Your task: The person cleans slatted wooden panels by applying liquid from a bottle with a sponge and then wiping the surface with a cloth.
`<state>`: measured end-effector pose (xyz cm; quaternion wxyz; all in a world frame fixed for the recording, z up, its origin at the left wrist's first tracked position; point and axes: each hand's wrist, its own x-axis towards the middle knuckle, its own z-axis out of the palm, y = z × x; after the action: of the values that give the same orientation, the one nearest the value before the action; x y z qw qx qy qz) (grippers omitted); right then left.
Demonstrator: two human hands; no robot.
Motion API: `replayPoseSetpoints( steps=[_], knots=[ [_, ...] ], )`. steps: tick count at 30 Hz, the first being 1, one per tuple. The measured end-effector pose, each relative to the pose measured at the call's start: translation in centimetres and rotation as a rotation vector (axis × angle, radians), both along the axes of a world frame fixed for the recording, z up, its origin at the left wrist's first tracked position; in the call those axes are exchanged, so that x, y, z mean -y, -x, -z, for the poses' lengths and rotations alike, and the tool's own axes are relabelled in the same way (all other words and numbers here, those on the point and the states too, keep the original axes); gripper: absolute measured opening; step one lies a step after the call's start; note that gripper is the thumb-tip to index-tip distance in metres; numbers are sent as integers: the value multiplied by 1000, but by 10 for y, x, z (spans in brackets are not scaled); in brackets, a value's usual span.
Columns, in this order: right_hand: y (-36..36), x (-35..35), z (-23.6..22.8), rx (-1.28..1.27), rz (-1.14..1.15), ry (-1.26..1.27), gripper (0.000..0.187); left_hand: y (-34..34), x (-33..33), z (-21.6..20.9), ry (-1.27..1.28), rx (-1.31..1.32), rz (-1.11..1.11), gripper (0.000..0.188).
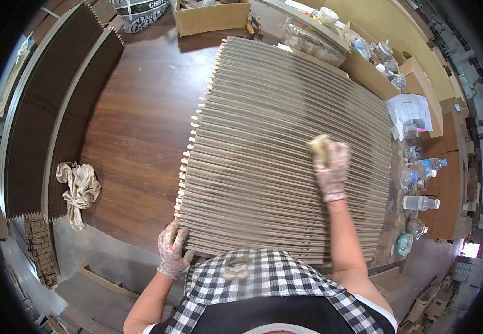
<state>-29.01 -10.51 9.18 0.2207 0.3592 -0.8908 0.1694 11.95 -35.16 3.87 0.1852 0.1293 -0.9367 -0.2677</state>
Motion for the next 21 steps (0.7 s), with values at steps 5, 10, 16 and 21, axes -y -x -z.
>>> replayPoseSetpoints(
  steps=[5,10,16,21],
  knots=[
    [9,-27,-4,81,215,336,34,0,2,6,17,-19,25,60],
    [-85,79,1,146,-433,271,30,2,5,8,-9,-14,51,60],
    [0,-61,1,-46,103,44,38,-1,1,6,-8,-24,25,58],
    [19,-93,5,129,384,351,48,0,2,2,-5,1,22,57]
  ],
)
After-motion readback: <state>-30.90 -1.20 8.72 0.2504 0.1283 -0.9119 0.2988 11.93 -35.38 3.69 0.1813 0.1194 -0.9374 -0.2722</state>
